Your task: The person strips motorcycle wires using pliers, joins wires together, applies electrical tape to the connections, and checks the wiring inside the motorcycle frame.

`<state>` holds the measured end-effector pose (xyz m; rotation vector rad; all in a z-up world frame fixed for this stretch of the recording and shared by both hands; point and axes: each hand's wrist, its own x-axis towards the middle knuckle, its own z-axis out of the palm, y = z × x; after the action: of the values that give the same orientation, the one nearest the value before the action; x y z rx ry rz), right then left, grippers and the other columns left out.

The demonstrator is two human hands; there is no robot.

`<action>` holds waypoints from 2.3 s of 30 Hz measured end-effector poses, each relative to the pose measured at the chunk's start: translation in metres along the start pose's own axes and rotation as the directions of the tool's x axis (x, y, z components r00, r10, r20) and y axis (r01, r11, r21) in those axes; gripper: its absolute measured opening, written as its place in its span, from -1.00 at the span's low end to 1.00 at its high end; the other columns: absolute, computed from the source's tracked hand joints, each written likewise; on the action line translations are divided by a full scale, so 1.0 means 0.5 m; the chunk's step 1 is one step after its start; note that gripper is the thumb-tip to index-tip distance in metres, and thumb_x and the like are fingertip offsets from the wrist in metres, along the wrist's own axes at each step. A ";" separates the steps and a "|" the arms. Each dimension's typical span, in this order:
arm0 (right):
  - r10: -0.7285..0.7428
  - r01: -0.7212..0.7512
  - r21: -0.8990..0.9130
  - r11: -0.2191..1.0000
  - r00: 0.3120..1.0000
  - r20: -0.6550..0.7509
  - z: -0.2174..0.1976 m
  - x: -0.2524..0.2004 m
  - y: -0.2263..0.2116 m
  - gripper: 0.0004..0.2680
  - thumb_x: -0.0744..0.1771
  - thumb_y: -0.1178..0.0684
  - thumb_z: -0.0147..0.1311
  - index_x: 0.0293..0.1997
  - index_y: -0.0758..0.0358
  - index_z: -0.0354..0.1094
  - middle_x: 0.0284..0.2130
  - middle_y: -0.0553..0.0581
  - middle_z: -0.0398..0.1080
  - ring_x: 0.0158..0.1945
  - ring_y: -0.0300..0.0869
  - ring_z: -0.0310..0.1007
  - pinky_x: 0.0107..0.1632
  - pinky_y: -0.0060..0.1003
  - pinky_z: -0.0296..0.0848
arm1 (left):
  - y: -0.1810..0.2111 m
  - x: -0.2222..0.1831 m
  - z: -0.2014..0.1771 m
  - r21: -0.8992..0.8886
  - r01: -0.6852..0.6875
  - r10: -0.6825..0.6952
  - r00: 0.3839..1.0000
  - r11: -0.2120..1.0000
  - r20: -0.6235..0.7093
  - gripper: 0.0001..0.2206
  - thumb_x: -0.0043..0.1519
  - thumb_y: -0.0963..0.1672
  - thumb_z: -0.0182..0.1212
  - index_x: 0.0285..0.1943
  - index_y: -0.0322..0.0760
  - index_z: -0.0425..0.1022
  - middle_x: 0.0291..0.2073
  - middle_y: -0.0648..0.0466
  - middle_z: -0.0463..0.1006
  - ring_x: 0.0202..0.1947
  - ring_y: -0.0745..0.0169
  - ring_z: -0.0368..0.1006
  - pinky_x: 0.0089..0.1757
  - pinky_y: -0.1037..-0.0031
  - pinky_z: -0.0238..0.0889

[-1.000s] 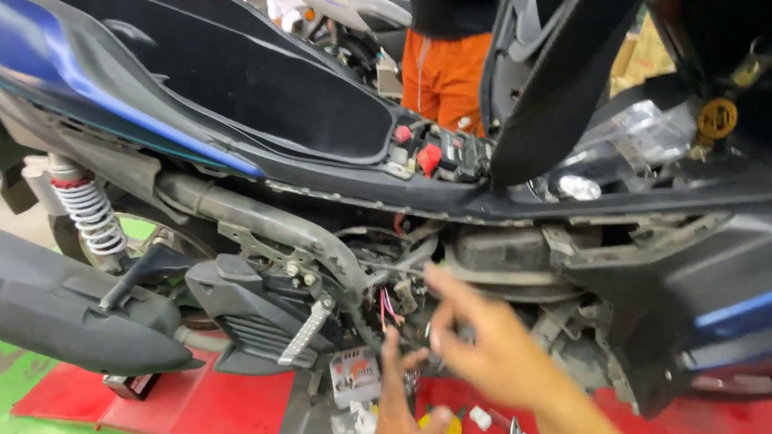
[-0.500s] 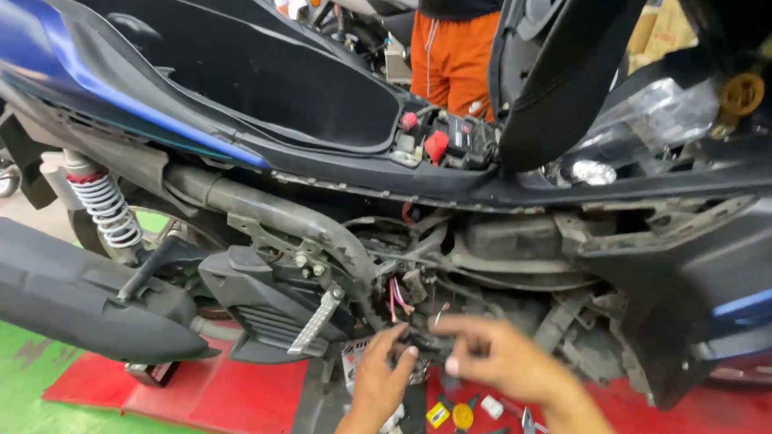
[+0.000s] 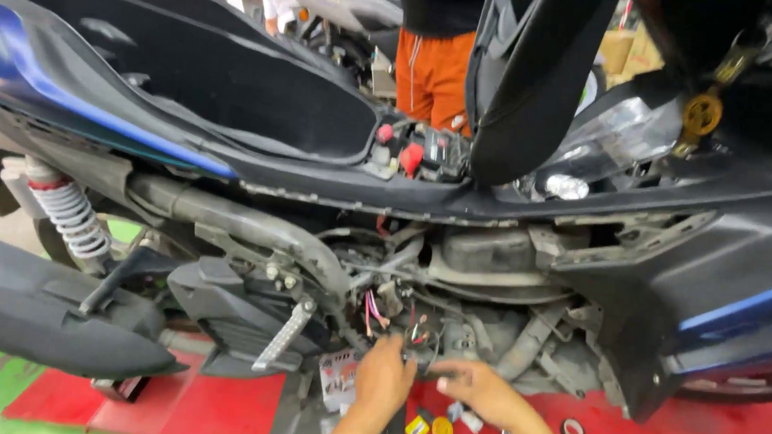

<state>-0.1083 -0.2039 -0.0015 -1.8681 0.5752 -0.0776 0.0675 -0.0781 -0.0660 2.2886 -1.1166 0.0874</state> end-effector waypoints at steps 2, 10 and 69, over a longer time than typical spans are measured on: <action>0.059 -0.057 0.060 0.997 0.998 -0.027 0.002 -0.016 -0.024 -0.72 0.34 0.02 0.18 0.18 0.00 0.59 -0.62 -0.08 0.31 -0.57 -0.38 0.07 -0.44 -0.49 0.04 | 0.035 -0.012 -0.033 -0.009 0.064 -0.063 0.994 0.998 0.086 -0.70 0.26 -0.01 0.16 0.11 -0.17 0.40 -0.08 -0.09 0.50 -0.09 -0.33 0.47 -0.14 -0.08 0.35; 0.142 -0.110 0.176 0.978 0.974 -0.174 -0.017 0.005 -0.021 -0.73 0.32 0.01 0.18 0.14 0.07 0.59 -0.31 0.18 0.64 -0.20 -0.18 0.59 0.01 -0.40 0.43 | 0.031 0.002 -0.008 -0.122 0.103 -0.106 0.994 0.987 -0.015 -0.68 0.29 -0.03 0.08 0.20 -0.10 0.38 -0.03 -0.02 0.51 -0.19 -0.32 0.51 -0.25 -0.09 0.34; -0.265 0.456 0.204 0.866 0.766 -0.585 0.098 0.212 0.095 -0.62 0.26 0.18 0.35 0.18 0.17 0.31 -0.34 -0.01 0.54 -0.31 -0.46 0.44 -0.15 -0.60 0.45 | -0.008 0.100 -0.016 -0.566 0.075 -0.006 0.992 0.821 0.124 -0.72 0.17 -0.13 0.19 0.05 -0.17 0.67 -0.22 -0.08 0.66 -0.20 -0.13 0.62 -0.17 0.13 0.48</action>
<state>-0.0155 -0.2182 -0.0859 -1.5819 0.5197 -0.9439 0.1042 -0.1069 -0.0461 1.7849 -0.9810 -0.3612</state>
